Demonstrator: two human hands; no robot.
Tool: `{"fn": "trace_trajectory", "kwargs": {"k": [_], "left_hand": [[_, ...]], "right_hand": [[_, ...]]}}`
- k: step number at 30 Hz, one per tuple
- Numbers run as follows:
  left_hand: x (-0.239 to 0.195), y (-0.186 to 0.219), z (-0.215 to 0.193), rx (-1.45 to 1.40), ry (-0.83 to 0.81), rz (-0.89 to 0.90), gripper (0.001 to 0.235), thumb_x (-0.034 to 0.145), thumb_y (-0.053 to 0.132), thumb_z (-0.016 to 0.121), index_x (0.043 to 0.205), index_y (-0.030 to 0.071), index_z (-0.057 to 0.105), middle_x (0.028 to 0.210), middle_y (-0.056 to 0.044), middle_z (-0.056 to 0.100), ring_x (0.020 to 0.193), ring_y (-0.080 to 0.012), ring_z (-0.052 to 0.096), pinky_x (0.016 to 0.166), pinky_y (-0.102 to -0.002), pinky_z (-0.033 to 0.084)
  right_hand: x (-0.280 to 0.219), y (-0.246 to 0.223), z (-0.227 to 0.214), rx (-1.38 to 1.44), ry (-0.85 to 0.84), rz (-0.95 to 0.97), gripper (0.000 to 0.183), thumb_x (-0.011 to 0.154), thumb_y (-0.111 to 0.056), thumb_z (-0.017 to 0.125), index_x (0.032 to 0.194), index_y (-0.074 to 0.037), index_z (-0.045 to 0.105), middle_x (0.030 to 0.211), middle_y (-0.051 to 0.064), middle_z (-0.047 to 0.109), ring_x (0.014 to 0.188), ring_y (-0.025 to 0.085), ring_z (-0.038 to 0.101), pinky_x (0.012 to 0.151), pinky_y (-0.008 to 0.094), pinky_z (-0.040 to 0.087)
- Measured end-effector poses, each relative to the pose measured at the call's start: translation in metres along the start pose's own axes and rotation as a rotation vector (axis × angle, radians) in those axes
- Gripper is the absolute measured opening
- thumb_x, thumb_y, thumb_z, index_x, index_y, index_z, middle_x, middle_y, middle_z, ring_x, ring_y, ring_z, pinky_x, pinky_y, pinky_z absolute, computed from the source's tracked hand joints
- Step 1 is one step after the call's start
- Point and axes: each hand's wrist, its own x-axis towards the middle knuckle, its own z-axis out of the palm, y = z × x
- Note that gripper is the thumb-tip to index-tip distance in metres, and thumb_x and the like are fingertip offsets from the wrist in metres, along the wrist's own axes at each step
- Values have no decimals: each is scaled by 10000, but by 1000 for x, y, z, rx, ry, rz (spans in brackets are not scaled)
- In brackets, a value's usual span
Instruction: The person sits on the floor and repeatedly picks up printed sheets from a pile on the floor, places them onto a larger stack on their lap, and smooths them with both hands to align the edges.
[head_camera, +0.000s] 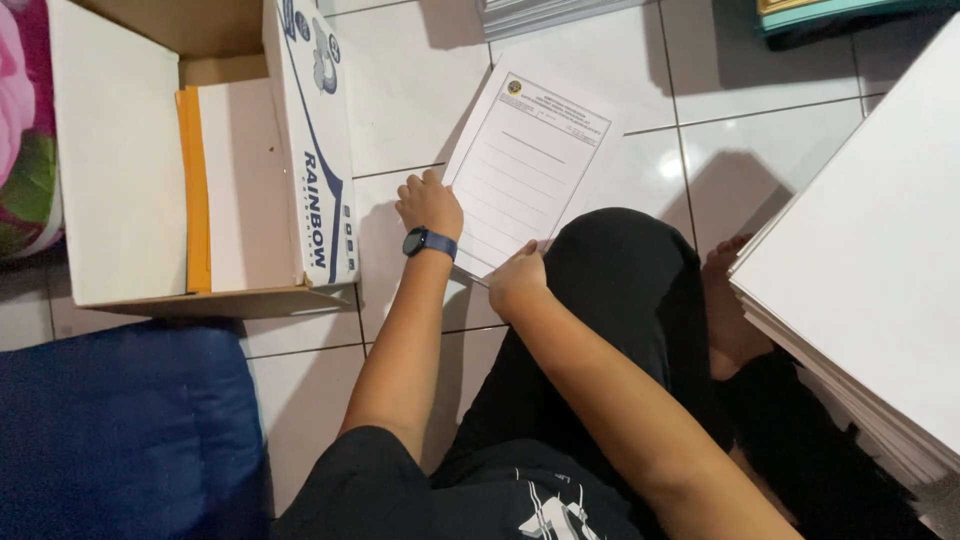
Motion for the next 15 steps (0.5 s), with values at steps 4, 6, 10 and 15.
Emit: {"fn": "trace_trajectory", "kwargs": {"k": [4, 6, 10, 15], "left_hand": [[-31, 9, -36, -136, -62, 180, 250, 1057, 173, 471, 1210, 40, 616, 1052, -173, 686, 1055, -398, 675, 908, -509, 527], [-42, 8, -52, -176, -75, 204, 273, 1087, 188, 426, 1226, 81, 635, 997, -154, 738, 1021, -393, 726, 892, -507, 566], [-79, 17, -129, -343, 111, 170, 211, 1034, 147, 534, 1126, 131, 723, 969, -182, 769, 979, -419, 731, 870, -522, 571], [-113, 14, -210, -719, 365, 403, 139, 1046, 87, 616, 1085, 5, 721, 985, -270, 726, 1028, -450, 696, 891, -493, 538]], "right_hand": [[9, 3, 15, 3, 84, -21, 460, 973, -190, 530, 1352, 51, 631, 1407, 466, 484, 1378, 586, 445, 1085, 604, 367], [10, 4, 16, 2, 137, -9, 473, 941, -227, 572, 1319, 44, 658, 1388, 469, 494, 1355, 588, 468, 1061, 602, 374], [-40, 13, -15, 391, 433, 92, 631, 1030, -377, 535, 1476, 65, 472, 1539, 381, 403, 1441, 465, 420, 1152, 544, 357], [-142, 49, -23, 966, 926, 64, 746, 1060, -281, 564, 1545, 195, 257, 1561, 510, 219, 1482, 592, 233, 1228, 620, 235]]}}
